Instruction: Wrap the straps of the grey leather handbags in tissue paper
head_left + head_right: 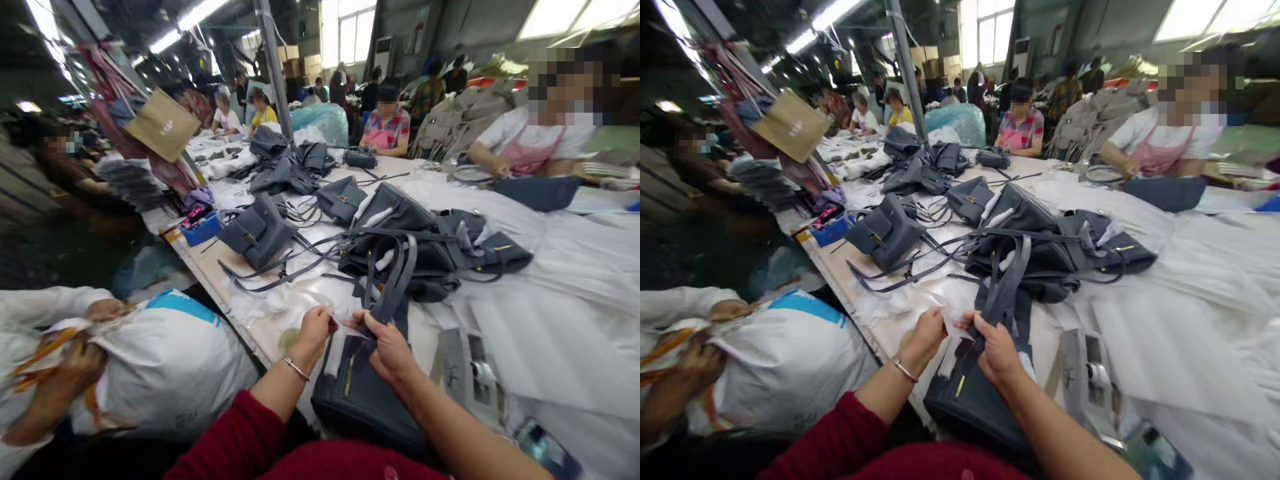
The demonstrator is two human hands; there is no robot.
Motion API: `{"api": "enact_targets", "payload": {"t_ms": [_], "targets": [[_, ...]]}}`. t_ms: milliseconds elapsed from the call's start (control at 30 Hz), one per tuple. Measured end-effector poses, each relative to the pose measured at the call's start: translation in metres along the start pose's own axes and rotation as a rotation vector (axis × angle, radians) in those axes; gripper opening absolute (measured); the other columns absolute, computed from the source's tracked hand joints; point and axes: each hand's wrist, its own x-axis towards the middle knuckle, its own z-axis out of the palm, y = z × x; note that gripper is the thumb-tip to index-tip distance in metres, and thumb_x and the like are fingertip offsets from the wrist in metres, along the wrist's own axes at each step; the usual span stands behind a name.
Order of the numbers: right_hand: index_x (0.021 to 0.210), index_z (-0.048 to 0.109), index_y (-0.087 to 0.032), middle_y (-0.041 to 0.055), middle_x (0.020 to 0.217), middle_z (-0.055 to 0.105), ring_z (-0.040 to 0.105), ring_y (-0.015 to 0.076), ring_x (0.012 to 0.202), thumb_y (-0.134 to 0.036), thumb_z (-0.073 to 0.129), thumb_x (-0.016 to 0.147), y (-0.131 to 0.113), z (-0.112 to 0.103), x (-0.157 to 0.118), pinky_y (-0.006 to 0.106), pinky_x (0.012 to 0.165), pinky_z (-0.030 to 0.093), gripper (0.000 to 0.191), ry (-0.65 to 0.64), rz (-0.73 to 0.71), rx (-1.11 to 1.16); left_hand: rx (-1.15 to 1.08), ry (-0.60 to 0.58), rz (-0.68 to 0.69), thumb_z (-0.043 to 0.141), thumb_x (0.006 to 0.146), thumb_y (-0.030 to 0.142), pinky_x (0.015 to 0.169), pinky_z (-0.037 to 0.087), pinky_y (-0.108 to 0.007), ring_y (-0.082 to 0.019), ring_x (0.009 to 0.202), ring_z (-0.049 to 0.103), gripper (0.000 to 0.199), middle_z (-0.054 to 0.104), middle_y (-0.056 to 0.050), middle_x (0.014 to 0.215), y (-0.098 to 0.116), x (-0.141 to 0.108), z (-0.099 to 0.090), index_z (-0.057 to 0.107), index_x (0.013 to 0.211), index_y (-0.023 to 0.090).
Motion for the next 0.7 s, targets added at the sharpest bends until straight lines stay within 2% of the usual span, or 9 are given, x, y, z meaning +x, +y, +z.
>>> {"api": "enact_targets", "payload": {"t_ms": [67, 133, 167, 233, 300, 367, 500, 633, 700], "targets": [[0.082, 0.075, -0.014, 0.0103, 0.073, 0.076, 0.072, 0.0227, 0.069, -0.037, 0.086, 0.065, -0.003, -0.004, -0.002, 0.033, 0.064, 0.059, 0.031, 0.006, -0.005, -0.02, 0.001, 0.072, 0.06, 0.056, 0.078, 0.022, 0.074, 0.054, -0.04, -0.024, 0.081, 0.066, 0.016, 0.067, -0.011, 0.086, 0.01, -0.001, -0.018, 0.064, 0.087, 0.012], [0.084, 0.075, -0.014, 0.0104, 0.074, 0.077, 0.072, 0.024, 0.072, -0.037, 0.086, 0.066, -0.006, -0.007, -0.003, 0.036, 0.067, 0.059, 0.032, 0.015, -0.02, -0.029, 0.02, 0.049, 0.213, 0.061, 0.076, 0.021, 0.088, 0.052, -0.043, -0.026, 0.103, 0.063, 0.028, 0.065, -0.014, 0.107, 0.023, -0.005, -0.037, 0.062, 0.103, 0.014], [0.085, 0.075, -0.014, 0.0102, 0.077, 0.077, 0.073, 0.0245, 0.074, -0.037, 0.086, 0.066, -0.007, -0.008, -0.003, 0.037, 0.07, 0.06, 0.032, 0.022, -0.032, -0.029, 0.038, -0.002, 0.356, 0.064, 0.075, 0.019, 0.096, 0.048, -0.044, -0.027, 0.114, 0.058, 0.036, 0.061, -0.014, 0.119, 0.032, -0.009, -0.046, 0.06, 0.111, 0.016], [0.086, 0.075, -0.014, 0.0094, 0.082, 0.077, 0.073, 0.0245, 0.08, -0.036, 0.086, 0.066, -0.009, -0.008, -0.003, 0.038, 0.078, 0.059, 0.031, 0.032, -0.059, -0.015, 0.091, -0.182, 0.649, 0.067, 0.076, 0.018, 0.106, 0.041, -0.047, -0.027, 0.125, 0.05, 0.045, 0.055, -0.014, 0.131, 0.051, -0.017, -0.06, 0.058, 0.119, 0.02], [0.085, 0.076, -0.015, 0.0087, 0.087, 0.077, 0.073, 0.0239, 0.084, -0.035, 0.086, 0.067, -0.009, -0.005, -0.003, 0.037, 0.083, 0.058, 0.029, 0.02, -0.066, -0.001, 0.143, -0.304, 0.808, 0.071, 0.076, 0.02, 0.109, 0.039, -0.049, -0.028, 0.126, 0.049, 0.047, 0.054, -0.014, 0.132, 0.066, -0.025, -0.065, 0.058, 0.122, 0.021], [0.086, 0.076, -0.015, 0.0086, 0.089, 0.077, 0.073, 0.0239, 0.083, -0.036, 0.086, 0.067, -0.006, -0.001, -0.003, 0.039, 0.083, 0.058, 0.03, -0.015, -0.066, 0.004, 0.157, -0.294, 0.832, 0.073, 0.079, 0.024, 0.107, 0.042, -0.047, -0.027, 0.12, 0.053, 0.041, 0.058, -0.013, 0.125, 0.074, -0.029, -0.061, 0.061, 0.118, 0.021], [0.084, 0.076, -0.015, 0.0074, 0.083, 0.076, 0.072, 0.0252, 0.083, -0.037, 0.086, 0.066, -0.002, 0.002, -0.005, 0.044, 0.085, 0.057, 0.03, -0.082, -0.112, 0.025, 0.077, -0.212, 0.745, 0.064, 0.088, 0.024, 0.097, 0.049, -0.038, -0.021, 0.107, 0.059, 0.011, 0.062, -0.01, 0.108, 0.075, -0.029, -0.047, 0.071, 0.095, 0.021], [0.084, 0.076, -0.015, 0.0063, 0.079, 0.074, 0.072, 0.0249, 0.084, -0.036, 0.086, 0.067, -0.005, -0.006, -0.007, 0.043, 0.087, 0.057, 0.028, -0.02, -0.101, -0.016, 0.017, -0.282, 0.609, 0.065, 0.087, 0.025, 0.104, 0.046, -0.041, -0.024, 0.117, 0.058, 0.01, 0.063, -0.012, 0.123, 0.078, -0.03, -0.049, 0.072, 0.085, 0.018], [0.086, 0.076, -0.015, 0.0074, 0.083, 0.075, 0.072, 0.0257, 0.085, -0.037, 0.085, 0.067, -0.006, -0.008, -0.009, 0.043, 0.086, 0.057, 0.03, -0.02, -0.096, -0.028, 0.004, -0.349, 0.517, 0.065, 0.087, 0.026, 0.105, 0.046, -0.041, -0.025, 0.117, 0.06, 0.013, 0.065, -0.011, 0.124, 0.084, -0.033, -0.05, 0.073, 0.083, 0.017]]}}
